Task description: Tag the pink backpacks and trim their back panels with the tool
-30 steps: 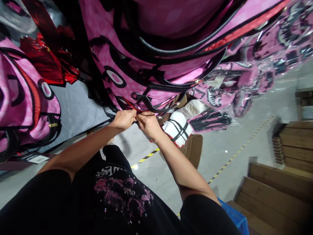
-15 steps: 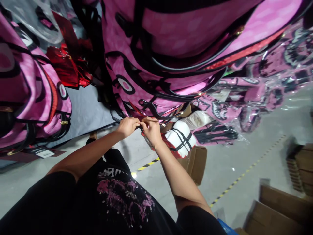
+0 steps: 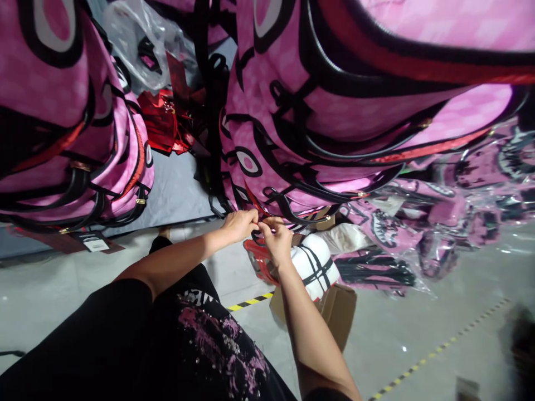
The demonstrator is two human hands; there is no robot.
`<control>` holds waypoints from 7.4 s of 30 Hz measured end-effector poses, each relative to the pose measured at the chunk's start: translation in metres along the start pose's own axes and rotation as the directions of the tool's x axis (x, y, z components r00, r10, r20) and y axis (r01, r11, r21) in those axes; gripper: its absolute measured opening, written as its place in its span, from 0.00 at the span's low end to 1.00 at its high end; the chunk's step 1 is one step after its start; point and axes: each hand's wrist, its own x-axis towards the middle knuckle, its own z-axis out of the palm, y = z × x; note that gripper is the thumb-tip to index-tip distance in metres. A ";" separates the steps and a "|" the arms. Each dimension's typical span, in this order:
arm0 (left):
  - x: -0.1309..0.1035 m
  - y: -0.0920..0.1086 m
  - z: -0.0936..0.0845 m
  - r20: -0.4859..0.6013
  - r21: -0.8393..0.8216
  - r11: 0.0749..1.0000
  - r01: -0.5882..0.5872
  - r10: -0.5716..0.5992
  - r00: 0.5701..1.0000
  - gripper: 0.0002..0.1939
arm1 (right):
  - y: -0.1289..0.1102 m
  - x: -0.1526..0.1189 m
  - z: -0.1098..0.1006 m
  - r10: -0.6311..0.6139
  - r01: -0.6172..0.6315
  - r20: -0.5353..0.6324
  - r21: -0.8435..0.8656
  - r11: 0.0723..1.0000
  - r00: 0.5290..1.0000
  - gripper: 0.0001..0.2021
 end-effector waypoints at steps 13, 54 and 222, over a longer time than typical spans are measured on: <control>0.001 -0.003 -0.007 0.077 -0.022 0.999 -0.038 0.039 0.996 0.09 | -0.006 -0.003 0.005 0.157 -0.152 -0.067 0.072 0.986 0.985 0.20; 0.015 -0.013 -0.015 0.163 0.108 0.968 -0.227 0.208 0.964 0.08 | -0.006 -0.003 0.026 0.294 -0.210 -0.244 0.318 0.924 0.924 0.16; 0.011 0.013 -0.109 -0.081 -0.066 0.855 -0.514 0.509 0.857 0.05 | -0.124 0.031 -0.047 -0.288 0.351 0.237 -0.293 0.889 0.928 0.08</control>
